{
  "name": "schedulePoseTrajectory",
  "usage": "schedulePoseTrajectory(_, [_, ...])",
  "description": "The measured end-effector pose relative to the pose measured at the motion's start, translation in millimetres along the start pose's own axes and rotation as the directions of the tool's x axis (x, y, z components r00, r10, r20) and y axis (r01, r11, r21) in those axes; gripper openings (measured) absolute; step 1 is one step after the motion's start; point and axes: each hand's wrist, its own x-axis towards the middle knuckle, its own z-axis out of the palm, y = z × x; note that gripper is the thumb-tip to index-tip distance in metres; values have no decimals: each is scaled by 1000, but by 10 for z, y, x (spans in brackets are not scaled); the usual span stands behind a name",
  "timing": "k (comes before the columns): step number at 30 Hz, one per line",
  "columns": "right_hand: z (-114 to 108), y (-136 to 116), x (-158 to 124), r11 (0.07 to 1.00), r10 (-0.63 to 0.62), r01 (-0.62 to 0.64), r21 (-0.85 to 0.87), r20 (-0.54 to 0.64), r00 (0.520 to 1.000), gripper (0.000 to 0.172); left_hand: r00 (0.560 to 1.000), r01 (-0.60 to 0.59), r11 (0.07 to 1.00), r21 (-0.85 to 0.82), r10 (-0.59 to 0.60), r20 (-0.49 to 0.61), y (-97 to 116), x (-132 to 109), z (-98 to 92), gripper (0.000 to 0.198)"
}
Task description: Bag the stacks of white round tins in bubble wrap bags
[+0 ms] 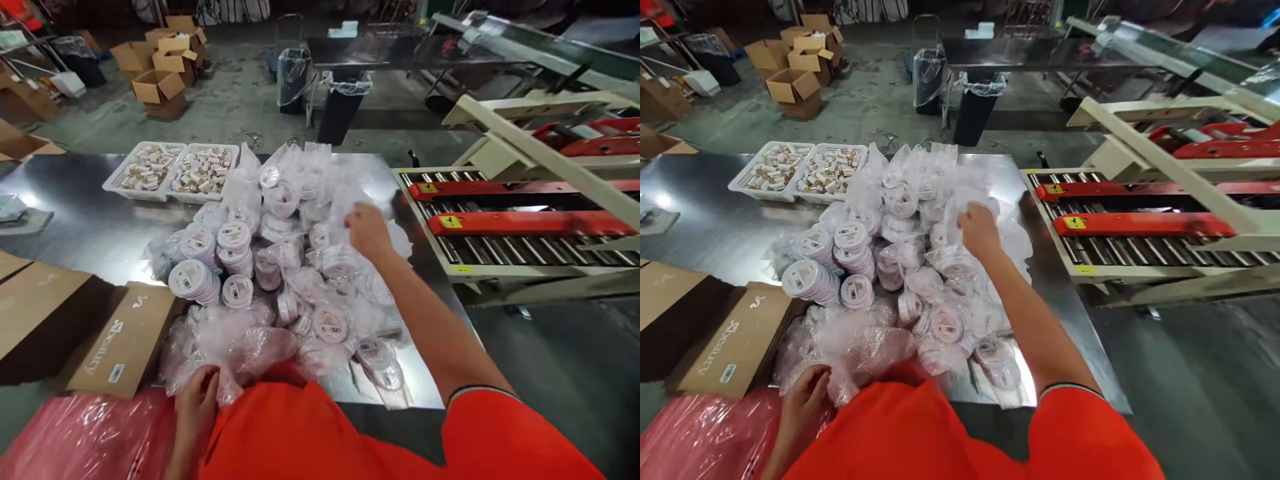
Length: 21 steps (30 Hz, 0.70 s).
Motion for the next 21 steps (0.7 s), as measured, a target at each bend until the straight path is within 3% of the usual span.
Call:
schedulePoseTrajectory(3, [312, 87, -139, 997, 2, -9, 76, 97, 995, 23, 989, -113, 988, 106, 102, 105, 18, 14, 156, 26])
schedulePoseTrajectory(6, [342, -44, -269, 998, 50, -50, 47, 2, 999, 28, 968, -187, 941, 281, 128, 217, 58, 124, 413, 26])
schedulePoseTrajectory(10, [274, -540, -462, 970, 107, -76, 231, -123, 987, 21, 957, -161, 901, 403, 43, 286, 83, 295, 723, 18])
schedulePoseTrajectory(12, [382, -848, -608, 936, 98, -79, 342, -39, 994, 17, 944, -180, 914, 364, 56, 326, 89, 329, 749, 18])
schedulePoseTrajectory(13, [488, -993, -687, 881, 134, -146, 449, 60, 989, 18, 940, -186, 920, 344, 65, 335, 88, 331, 728, 19])
schedulePoseTrajectory(14, [627, -1124, -763, 790, 218, -274, 548, 166, 962, 18, 943, -178, 927, 330, 65, 327, 81, 326, 694, 20])
schedulePoseTrajectory(15, [792, -1240, -830, 649, 330, -438, 622, 289, 899, 18, 950, -156, 933, 325, 52, 307, 67, 318, 658, 22])
schedulePoseTrajectory(16, [976, -1338, -884, 471, 451, -594, 652, 401, 797, 19, 959, -122, 937, 328, 27, 281, 46, 309, 631, 24])
schedulePoseTrajectory(19, [1551, -1530, -932, 230, 621, -755, 614, 505, 599, 18, 969, -2, 933, 359, -86, 230, -51, 292, 659, 28])
schedulePoseTrajectory(21, [1876, -1582, -869, 113, 679, -796, 595, 539, 499, 21, 959, 22, 936, 351, -119, 258, -111, 296, 752, 23])
